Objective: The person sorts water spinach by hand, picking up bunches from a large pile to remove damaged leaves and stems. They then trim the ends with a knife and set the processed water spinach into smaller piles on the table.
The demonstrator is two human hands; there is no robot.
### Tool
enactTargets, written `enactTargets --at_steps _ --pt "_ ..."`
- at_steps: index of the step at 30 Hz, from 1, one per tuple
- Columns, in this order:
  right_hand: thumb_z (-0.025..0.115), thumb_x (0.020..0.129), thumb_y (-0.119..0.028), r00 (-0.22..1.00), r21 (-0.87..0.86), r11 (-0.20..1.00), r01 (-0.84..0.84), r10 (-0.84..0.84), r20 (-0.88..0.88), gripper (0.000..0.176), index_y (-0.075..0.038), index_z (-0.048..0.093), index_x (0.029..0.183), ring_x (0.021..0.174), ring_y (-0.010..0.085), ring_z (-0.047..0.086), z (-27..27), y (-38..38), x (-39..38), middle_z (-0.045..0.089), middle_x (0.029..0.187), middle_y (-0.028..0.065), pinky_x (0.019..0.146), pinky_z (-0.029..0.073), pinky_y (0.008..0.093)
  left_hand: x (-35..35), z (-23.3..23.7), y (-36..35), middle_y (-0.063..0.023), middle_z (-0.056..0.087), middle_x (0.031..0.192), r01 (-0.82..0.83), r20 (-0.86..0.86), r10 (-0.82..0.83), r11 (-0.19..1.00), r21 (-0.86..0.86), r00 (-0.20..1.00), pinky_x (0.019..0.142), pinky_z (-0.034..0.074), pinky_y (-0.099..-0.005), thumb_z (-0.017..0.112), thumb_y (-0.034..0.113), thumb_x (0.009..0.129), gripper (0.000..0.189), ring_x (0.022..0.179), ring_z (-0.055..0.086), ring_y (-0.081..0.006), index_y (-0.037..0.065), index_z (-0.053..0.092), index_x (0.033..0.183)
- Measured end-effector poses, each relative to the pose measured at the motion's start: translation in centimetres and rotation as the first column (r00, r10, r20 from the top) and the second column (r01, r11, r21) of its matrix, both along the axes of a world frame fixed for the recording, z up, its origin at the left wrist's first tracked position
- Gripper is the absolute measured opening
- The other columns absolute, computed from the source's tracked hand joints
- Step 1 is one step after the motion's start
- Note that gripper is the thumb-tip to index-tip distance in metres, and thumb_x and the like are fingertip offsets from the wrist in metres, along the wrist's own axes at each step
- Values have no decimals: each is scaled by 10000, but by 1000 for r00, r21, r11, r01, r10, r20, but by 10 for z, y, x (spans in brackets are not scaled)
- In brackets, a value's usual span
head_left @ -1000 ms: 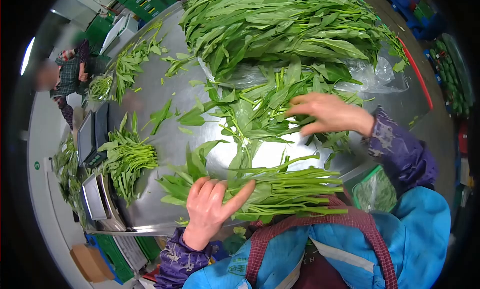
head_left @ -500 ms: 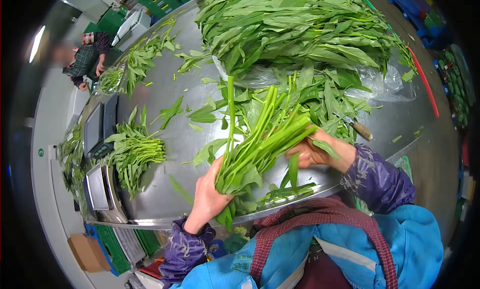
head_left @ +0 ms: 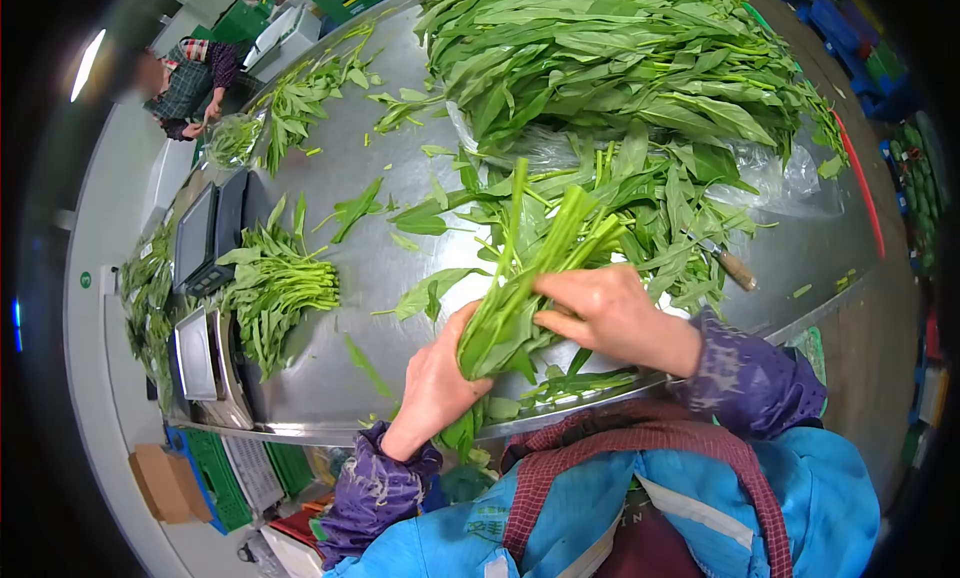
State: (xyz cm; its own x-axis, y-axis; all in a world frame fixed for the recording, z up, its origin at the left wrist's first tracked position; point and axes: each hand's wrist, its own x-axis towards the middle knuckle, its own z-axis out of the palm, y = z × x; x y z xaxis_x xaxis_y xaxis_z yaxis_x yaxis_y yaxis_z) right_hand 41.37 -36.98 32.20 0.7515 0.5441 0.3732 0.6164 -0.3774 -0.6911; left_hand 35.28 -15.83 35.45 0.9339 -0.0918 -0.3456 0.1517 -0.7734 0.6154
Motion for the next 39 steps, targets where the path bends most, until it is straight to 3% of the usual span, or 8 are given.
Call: enactTargets --at_steps 9,11,14,17,21,25,32,39 --pt "602 785 -142 989 96 995 31 -17 -148 135 -8 600 769 541 191 568 32 -55 -3 592 654 104 477 432 292 -2 -5 7 -169 600 1016 74 187 -116 974 215 976 766 458 -395 698 62 587 721 928 570 -357 128 419 1248" --pt "582 800 -158 785 70 962 264 -172 -595 177 16 591 766 546 171 565 53 -98 8 585 639 101 478 424 287 -3 -11 20 -138 612 841 34 385 -135 965 258 913 629 453 -405 675 54 632 636 753 590 -341 160 468 1223" --pt "574 791 -150 780 -141 963 230 -269 -566 148 -5 596 770 549 232 571 33 -155 34 595 631 95 497 435 315 -5 -12 28 -150 612 910 26 328 -132 951 309 935 669 452 -396 689 72 634 629 820 586 -339 143 471 1220" --pt "589 765 -144 861 -611 692 384 -507 -32 191 -72 615 940 717 305 609 10 -170 43 638 823 129 623 482 350 -4 -10 31 -169 612 991 18 312 -105 963 270 944 736 457 -384 707 78 613 656 911 579 -350 116 464 1221" --pt "664 733 -205 947 -425 847 320 -303 110 569 -146 459 1261 1004 311 562 3 -131 27 486 1249 144 844 458 366 -5 -11 33 -174 605 1017 -2 244 -21 995 95 970 757 467 -383 702 60 588 691 903 580 -361 83 446 1229" --pt "619 801 -368 555 167 975 150 57 -830 690 26 343 1296 785 170 610 8 -71 18 505 1200 181 589 509 273 -7 -18 35 -172 608 1010 -49 160 61 995 -82 985 788 467 -373 707 45 577 711 935 585 -348 27 420 1227" --pt "582 840 -183 542 179 971 158 66 -837 270 6 522 1024 461 52 488 -9 -22 18 607 721 31 406 384 183 -10 -16 26 -182 613 985 -40 228 25 997 61 973 763 475 -379 711 46 588 703 903 596 -352 59 427 1232" --pt "559 840 -224 593 189 957 219 23 -805 273 18 576 965 526 64 507 1 -49 30 618 740 47 452 409 217 -12 -26 35 -187 621 952 -65 202 63 998 5 977 749 478 -385 716 55 583 710 878 602 -355 64 435 1235"
